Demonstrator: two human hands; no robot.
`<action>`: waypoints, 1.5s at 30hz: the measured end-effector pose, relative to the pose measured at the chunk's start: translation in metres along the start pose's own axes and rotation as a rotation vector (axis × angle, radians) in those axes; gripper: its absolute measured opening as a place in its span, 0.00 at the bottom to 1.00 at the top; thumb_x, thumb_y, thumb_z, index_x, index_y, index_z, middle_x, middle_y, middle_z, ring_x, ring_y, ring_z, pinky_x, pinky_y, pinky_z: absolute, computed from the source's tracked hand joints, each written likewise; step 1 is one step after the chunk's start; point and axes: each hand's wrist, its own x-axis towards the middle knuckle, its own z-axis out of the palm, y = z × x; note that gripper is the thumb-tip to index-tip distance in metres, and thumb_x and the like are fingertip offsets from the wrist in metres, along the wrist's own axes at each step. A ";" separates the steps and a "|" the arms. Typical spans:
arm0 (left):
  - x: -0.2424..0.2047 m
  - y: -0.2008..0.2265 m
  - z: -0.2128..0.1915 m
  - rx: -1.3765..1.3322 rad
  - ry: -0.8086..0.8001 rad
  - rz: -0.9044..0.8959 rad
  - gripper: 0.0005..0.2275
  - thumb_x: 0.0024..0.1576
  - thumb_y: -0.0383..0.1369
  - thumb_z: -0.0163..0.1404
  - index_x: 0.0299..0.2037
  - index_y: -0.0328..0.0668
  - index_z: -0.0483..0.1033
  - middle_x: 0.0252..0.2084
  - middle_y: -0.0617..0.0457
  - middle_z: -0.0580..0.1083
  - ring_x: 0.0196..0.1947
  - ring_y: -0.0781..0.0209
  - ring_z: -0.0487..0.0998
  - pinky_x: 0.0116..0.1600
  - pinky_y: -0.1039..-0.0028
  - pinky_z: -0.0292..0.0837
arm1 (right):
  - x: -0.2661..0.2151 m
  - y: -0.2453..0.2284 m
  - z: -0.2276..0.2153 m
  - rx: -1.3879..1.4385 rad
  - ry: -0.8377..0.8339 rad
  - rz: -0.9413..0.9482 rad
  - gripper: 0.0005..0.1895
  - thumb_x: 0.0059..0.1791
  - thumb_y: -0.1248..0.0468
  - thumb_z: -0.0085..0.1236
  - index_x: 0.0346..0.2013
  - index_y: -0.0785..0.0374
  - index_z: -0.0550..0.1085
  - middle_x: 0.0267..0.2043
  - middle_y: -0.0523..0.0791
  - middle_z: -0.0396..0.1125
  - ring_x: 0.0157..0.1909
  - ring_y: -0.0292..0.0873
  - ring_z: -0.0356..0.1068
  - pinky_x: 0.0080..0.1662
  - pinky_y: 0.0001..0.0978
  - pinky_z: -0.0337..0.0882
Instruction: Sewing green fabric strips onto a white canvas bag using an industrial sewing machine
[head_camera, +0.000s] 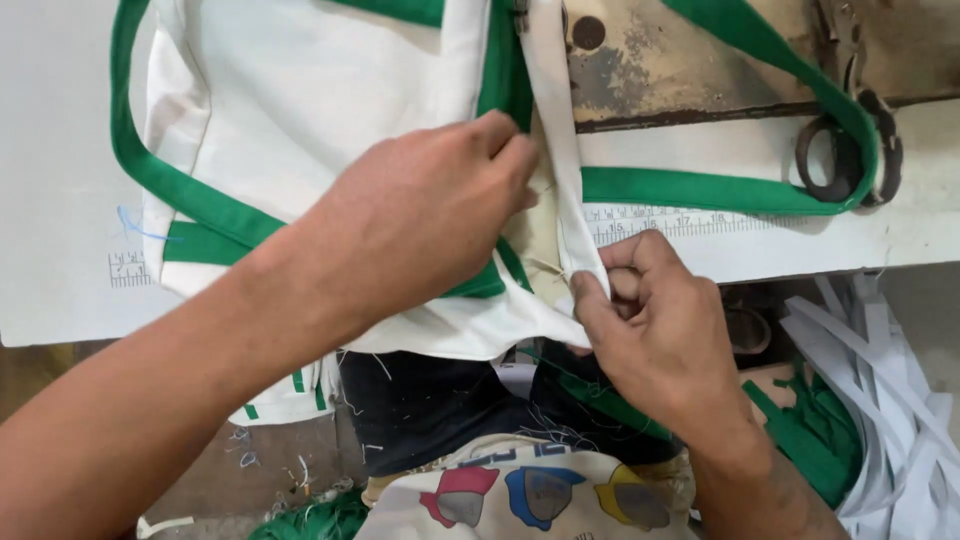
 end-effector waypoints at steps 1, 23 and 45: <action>0.000 0.001 0.005 0.005 0.004 0.000 0.10 0.70 0.32 0.52 0.55 0.34 0.78 0.44 0.44 0.77 0.38 0.54 0.81 0.35 0.63 0.87 | 0.000 -0.005 -0.001 0.001 0.004 -0.005 0.08 0.55 0.58 0.64 0.41 0.58 0.75 0.15 0.36 0.58 0.19 0.32 0.55 0.26 0.32 0.60; -0.012 -0.027 0.021 0.105 0.184 0.276 0.26 0.75 0.55 0.40 0.50 0.42 0.85 0.56 0.44 0.85 0.67 0.42 0.81 0.81 0.51 0.54 | 0.005 0.026 0.020 -0.844 -0.089 -0.627 0.07 0.58 0.56 0.52 0.43 0.53 0.67 0.22 0.38 0.69 0.17 0.48 0.71 0.18 0.48 0.66; -0.027 -0.013 0.044 0.031 0.370 0.219 0.34 0.74 0.56 0.29 0.57 0.32 0.80 0.51 0.47 0.74 0.45 0.53 0.72 0.48 0.64 0.69 | -0.003 0.022 0.026 -0.838 0.088 -0.738 0.18 0.56 0.58 0.59 0.57 0.64 0.77 0.22 0.39 0.72 0.18 0.40 0.72 0.19 0.39 0.68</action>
